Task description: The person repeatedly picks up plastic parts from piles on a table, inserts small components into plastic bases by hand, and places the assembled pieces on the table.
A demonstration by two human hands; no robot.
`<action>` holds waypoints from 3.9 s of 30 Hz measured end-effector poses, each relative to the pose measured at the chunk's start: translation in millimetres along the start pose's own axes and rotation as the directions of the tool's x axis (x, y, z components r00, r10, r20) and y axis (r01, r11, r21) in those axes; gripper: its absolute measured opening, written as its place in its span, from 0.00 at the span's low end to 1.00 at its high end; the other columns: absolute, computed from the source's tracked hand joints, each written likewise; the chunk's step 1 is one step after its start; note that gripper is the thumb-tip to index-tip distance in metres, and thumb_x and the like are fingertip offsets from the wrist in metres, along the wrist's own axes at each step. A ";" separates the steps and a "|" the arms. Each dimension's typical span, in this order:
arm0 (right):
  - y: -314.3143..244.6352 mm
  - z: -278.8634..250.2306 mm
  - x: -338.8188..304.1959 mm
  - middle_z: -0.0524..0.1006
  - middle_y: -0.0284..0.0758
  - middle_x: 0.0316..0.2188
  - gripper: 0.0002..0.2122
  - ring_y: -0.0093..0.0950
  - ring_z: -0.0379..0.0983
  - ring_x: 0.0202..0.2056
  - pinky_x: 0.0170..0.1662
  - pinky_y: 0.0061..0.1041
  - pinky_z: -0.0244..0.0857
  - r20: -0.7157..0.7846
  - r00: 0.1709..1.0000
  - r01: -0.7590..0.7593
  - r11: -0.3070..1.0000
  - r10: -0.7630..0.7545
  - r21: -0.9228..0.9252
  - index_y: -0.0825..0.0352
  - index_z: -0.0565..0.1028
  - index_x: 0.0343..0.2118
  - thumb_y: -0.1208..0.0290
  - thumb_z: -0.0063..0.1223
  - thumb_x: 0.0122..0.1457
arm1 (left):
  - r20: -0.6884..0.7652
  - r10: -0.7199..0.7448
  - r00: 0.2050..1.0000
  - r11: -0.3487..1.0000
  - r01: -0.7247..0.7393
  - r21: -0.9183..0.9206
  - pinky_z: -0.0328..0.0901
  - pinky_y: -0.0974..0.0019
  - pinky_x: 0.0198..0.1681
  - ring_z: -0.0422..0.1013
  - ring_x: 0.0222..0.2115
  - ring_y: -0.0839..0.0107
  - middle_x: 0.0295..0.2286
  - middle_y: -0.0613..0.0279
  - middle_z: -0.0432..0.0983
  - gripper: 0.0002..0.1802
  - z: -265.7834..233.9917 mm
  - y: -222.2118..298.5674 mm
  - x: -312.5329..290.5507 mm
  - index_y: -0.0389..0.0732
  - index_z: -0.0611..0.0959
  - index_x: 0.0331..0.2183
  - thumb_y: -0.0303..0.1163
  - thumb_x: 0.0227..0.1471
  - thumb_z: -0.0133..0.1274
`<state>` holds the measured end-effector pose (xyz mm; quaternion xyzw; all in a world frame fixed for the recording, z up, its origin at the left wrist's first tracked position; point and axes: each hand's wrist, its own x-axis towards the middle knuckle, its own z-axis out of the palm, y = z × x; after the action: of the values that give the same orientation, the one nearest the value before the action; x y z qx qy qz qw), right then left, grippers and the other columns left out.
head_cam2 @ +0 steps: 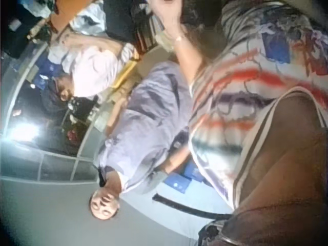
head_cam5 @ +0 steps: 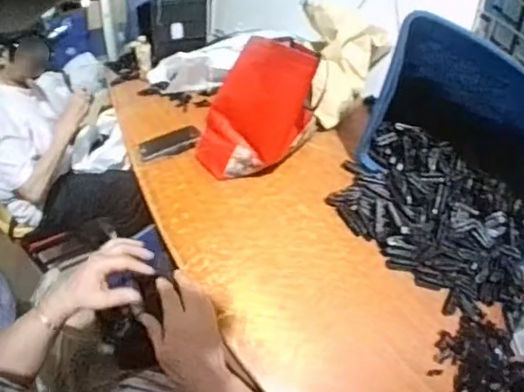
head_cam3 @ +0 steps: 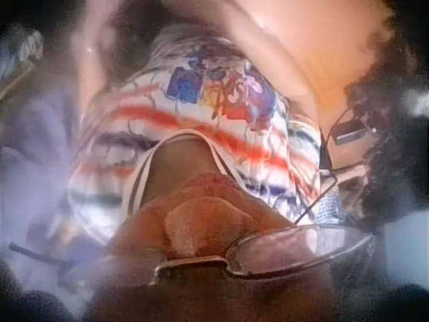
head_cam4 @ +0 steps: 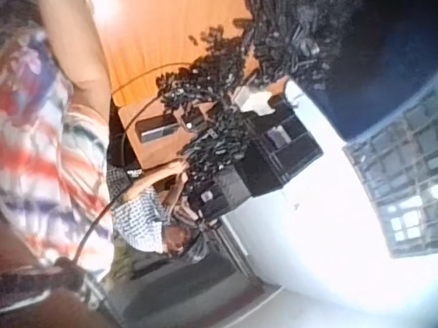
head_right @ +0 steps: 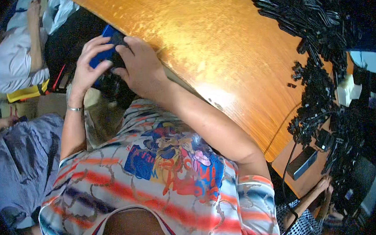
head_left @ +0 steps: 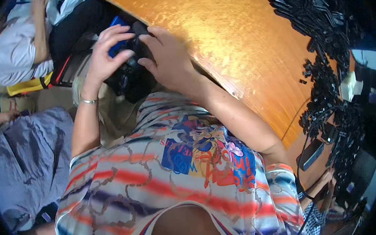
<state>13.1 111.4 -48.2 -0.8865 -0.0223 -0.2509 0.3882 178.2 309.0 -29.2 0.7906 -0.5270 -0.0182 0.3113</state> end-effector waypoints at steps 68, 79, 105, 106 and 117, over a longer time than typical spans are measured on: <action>75.3 -144.1 -56.3 0.84 0.40 0.36 0.06 0.45 0.82 0.37 0.40 0.42 0.76 -0.277 0.840 -0.470 0.881 0.466 0.056 0.64 0.83 0.41 0.68 0.61 0.66 | 0.193 0.133 0.972 0.991 -0.135 -0.007 0.62 0.40 0.64 0.68 0.61 0.45 0.55 0.47 0.78 0.36 250.8 133.3 441.7 0.50 0.89 0.55 0.68 0.63 0.51; 84.8 -144.8 -51.3 0.83 0.43 0.33 0.07 0.49 0.81 0.34 0.38 0.47 0.74 -0.382 0.867 -0.346 0.938 0.320 0.001 0.63 0.83 0.34 0.67 0.57 0.66 | 0.040 0.323 0.946 0.944 -0.318 -0.087 0.61 0.48 0.69 0.67 0.65 0.47 0.62 0.47 0.75 0.32 166.1 137.0 324.8 0.44 0.80 0.64 0.48 0.64 0.59; 57.0 -287.9 -162.3 0.83 0.47 0.42 0.05 0.47 0.80 0.45 0.51 0.42 0.75 -0.640 0.686 -0.694 0.575 0.345 -0.434 0.70 0.84 0.39 0.77 0.60 0.63 | 0.091 0.211 0.973 0.972 -0.219 0.087 0.51 0.41 0.75 0.49 0.75 0.41 0.72 0.45 0.58 0.35 160.3 142.3 174.5 0.47 0.72 0.70 0.32 0.64 0.58; 63.0 -292.3 -164.6 0.83 0.48 0.43 0.06 0.47 0.80 0.46 0.51 0.42 0.75 -0.634 0.685 -0.709 0.529 0.359 -0.466 0.69 0.85 0.40 0.77 0.59 0.63 | 0.085 0.188 0.978 0.975 -0.197 0.102 0.51 0.41 0.75 0.49 0.75 0.41 0.72 0.45 0.58 0.35 158.0 141.5 167.1 0.47 0.72 0.70 0.32 0.64 0.58; 71.7 -288.7 -162.2 0.81 0.43 0.38 0.05 0.46 0.80 0.40 0.42 0.44 0.73 -0.498 0.792 -0.608 0.518 0.352 -0.601 0.68 0.83 0.40 0.77 0.64 0.62 | -0.197 0.155 0.968 0.958 -0.195 -0.208 0.67 0.51 0.63 0.73 0.57 0.46 0.54 0.45 0.78 0.31 135.6 141.5 137.3 0.35 0.81 0.55 0.25 0.50 0.70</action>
<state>-235.2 -115.4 -6.3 -0.8823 0.3921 -0.2559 0.0492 74.3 93.5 -25.0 0.6985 -0.5596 0.0205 0.4456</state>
